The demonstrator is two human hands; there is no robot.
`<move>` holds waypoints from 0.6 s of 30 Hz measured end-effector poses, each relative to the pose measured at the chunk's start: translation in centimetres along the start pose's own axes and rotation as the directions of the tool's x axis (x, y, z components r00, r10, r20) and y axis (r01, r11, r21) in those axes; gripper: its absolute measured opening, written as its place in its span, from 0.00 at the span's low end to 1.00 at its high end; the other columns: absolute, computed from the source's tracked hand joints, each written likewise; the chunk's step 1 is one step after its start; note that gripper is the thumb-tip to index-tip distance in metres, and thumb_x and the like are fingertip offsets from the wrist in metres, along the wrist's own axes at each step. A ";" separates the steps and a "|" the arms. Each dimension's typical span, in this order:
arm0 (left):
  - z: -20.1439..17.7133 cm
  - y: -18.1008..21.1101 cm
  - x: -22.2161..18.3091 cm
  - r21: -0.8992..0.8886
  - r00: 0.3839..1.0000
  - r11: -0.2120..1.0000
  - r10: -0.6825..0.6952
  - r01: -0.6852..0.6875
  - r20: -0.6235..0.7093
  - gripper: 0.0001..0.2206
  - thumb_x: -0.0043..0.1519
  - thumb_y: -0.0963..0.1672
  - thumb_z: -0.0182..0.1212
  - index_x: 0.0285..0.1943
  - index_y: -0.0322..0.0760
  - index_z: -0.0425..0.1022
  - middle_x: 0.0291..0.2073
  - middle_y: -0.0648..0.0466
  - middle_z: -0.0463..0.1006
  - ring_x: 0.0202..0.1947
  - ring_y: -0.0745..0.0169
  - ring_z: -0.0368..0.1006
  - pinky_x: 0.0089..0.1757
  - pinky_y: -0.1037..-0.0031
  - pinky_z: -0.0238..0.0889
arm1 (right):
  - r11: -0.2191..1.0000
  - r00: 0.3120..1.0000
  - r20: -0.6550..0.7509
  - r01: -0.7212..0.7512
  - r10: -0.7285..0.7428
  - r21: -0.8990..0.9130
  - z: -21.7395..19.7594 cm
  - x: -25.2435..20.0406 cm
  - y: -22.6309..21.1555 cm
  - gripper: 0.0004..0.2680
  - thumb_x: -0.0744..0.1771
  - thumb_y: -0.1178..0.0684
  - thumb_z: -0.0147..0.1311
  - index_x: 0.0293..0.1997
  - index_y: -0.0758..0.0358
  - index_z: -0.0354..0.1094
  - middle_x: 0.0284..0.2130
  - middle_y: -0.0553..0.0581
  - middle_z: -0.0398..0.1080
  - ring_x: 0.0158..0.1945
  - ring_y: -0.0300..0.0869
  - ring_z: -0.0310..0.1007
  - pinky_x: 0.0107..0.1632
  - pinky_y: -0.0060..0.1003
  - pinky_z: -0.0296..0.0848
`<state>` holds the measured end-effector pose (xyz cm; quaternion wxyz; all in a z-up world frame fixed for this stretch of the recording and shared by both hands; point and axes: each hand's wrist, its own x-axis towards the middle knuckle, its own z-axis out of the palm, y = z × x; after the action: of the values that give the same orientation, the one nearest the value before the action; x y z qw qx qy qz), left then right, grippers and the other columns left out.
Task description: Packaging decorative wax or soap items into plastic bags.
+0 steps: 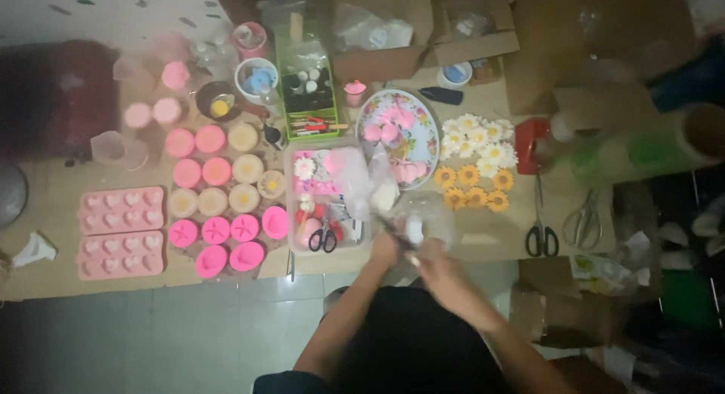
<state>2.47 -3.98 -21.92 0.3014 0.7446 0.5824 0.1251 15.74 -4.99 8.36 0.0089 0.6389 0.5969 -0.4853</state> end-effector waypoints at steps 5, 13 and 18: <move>-4.3 2.9 1.3 -0.048 0.966 0.990 -0.122 0.136 0.226 0.33 0.58 0.44 0.61 0.74 0.47 0.55 0.69 0.34 0.61 0.55 0.35 0.72 0.53 0.52 0.66 | 0.970 0.969 -0.045 -0.244 0.243 -0.019 -2.6 -4.7 7.0 0.15 0.65 0.49 0.58 0.54 0.64 0.63 0.37 0.64 0.76 0.38 0.51 0.79 0.42 0.47 0.78; -4.2 3.9 2.8 0.191 0.973 0.973 0.084 -0.127 0.216 0.29 0.62 0.41 0.59 0.75 0.55 0.63 0.50 0.36 0.76 0.44 0.37 0.79 0.42 0.51 0.73 | 0.895 0.936 -0.135 -0.351 0.325 -0.276 2.5 1.3 12.8 0.10 0.69 0.55 0.43 0.41 0.71 0.72 0.32 0.70 0.76 0.37 0.56 0.79 0.45 0.50 0.76; -7.7 7.0 2.8 0.160 0.989 0.986 0.028 -0.051 0.142 0.18 0.58 0.45 0.66 0.55 0.36 0.70 0.40 0.39 0.80 0.41 0.38 0.79 0.43 0.54 0.73 | 0.812 0.896 -0.115 -0.439 0.430 -0.384 0.6 1.1 11.3 0.12 0.71 0.54 0.42 0.42 0.67 0.76 0.36 0.67 0.77 0.42 0.54 0.80 0.49 0.49 0.76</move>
<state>4.64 -0.02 -12.19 0.2770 0.7850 0.5533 0.0305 23.92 -7.80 0.92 0.2429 0.7480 0.5216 -0.3306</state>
